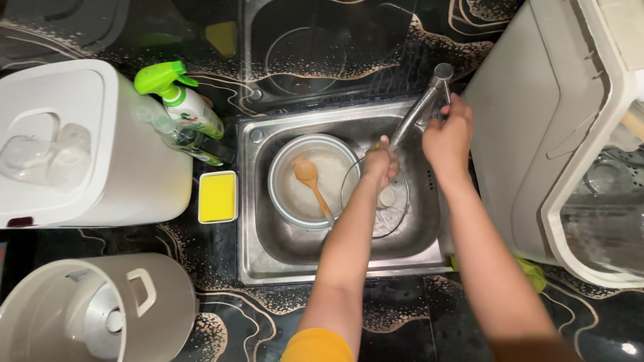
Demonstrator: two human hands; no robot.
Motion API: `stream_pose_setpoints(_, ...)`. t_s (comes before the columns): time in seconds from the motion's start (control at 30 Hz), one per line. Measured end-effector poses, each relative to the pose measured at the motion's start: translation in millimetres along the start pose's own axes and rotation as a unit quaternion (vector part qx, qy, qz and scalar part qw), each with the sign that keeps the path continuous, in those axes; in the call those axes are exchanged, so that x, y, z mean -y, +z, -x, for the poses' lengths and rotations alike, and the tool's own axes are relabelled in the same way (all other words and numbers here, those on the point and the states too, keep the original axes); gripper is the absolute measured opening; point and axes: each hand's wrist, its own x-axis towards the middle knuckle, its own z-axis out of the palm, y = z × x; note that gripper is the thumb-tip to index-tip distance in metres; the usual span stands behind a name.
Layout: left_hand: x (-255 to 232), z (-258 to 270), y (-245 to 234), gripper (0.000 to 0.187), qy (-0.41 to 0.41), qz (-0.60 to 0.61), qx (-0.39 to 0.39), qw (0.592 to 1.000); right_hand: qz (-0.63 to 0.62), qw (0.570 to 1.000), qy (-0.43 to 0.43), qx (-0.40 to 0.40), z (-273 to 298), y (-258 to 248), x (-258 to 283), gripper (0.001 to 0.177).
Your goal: The person wipes the inner pot and interior of a rice cooker with a green cloth, rinses the cloth under the kitchen tap, and continues wiping the pot, cooker body, and lid on the counter.
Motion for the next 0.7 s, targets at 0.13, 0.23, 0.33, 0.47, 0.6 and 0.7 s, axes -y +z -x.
stream_pose_setpoints(0.13,-12.0,9.3,-5.2,0.049,0.046,-0.061,-0.005,0.997,-0.053,0.988,0.116,0.084,-9.4,16.3,15.3,0.021)
stream_pose_setpoints(0.23,-24.6,16.3,-11.4,0.053,0.073,-0.068,-0.011,0.995,-0.115,0.981,0.119,0.103,-19.0,27.6,13.9,0.015)
stream_pose_setpoints(0.33,-41.8,39.1,-23.5,0.051,0.121,-0.150,0.050,0.980,-0.184,0.957,0.156,0.159,-14.1,16.0,-1.3,0.038)
stream_pose_setpoints(0.47,-72.0,91.5,-40.9,0.050,0.135,-0.121,0.177,0.967,-0.413,0.830,0.264,0.268,39.0,2.8,-4.6,0.086)
stream_pose_setpoints(0.6,-89.5,137.3,-48.1,0.046,0.161,-0.127,0.302,0.931,-0.257,0.893,0.153,0.337,60.5,2.5,13.7,0.089)
stream_pose_setpoints(0.7,-93.5,157.7,-48.3,0.043,0.206,-0.180,0.306,0.912,-0.281,0.845,0.138,0.434,59.4,-5.9,24.4,0.086)
